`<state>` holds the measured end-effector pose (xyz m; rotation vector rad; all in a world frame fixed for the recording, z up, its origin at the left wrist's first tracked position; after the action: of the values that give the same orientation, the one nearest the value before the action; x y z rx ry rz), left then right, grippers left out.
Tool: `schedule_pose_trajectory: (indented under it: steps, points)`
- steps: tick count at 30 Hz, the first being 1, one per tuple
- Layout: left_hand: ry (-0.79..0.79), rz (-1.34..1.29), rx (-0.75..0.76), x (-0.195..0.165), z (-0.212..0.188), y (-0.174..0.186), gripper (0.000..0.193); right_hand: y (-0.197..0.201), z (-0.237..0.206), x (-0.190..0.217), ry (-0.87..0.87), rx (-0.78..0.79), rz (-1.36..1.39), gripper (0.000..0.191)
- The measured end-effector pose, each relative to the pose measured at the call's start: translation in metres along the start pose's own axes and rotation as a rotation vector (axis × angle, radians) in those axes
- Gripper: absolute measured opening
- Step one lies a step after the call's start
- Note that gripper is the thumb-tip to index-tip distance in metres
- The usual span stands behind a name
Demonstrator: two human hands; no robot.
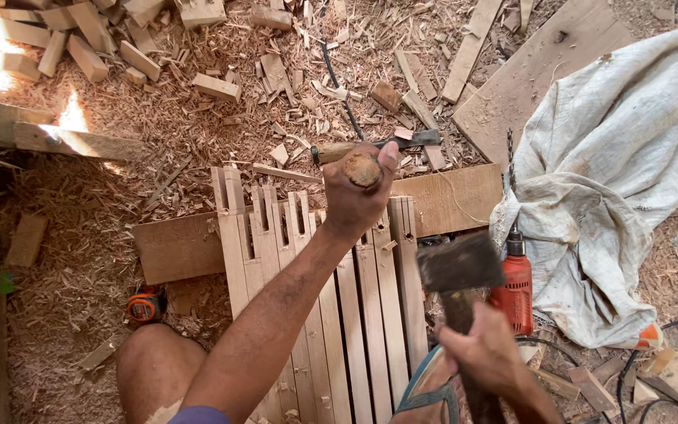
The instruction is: The person sits on the floor of a woodworking shop and uses a small hatchet to chop and trim the ends of thin wooden slats laid on a board, repositioning each slat by hand between cuts. A mallet and chisel lie nearby and a power drill rests on the floor beside the work.
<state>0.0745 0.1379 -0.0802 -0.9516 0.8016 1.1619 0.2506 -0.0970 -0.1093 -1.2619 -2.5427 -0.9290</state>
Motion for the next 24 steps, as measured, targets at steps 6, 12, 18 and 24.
schedule_pose_trajectory:
  steps: [6,12,18,24]
  points:
    - [-0.006,0.096,-0.036,0.03,0.001,0.005,0.028,0.107,-0.047,0.071,-0.01,-0.273,-0.229,0.028]
    - [-0.026,0.087,0.009,0.029,-0.008,0.003,0.019,0.132,-0.078,0.201,0.604,-0.642,-0.371,0.028]
    - [-0.141,0.037,0.052,0.007,-0.019,0.0,0.006,0.098,-0.01,0.21,0.545,-0.416,-0.657,0.034]
    - [0.174,0.055,-0.03,0.037,-0.022,-0.001,0.029,0.148,-0.085,0.21,0.415,-0.671,-0.409,0.046]
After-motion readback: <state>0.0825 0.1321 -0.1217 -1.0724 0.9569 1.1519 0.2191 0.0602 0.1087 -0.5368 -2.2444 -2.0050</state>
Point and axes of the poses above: each hand's wrist, its own z-axis towards the middle knuckle, its own y-axis out of the back of the hand, x = y × z, the point moved 8 cm from there along z, towards the middle knuckle, and after that the axes turned 15 degrees about -z, right-handed, at the moved point
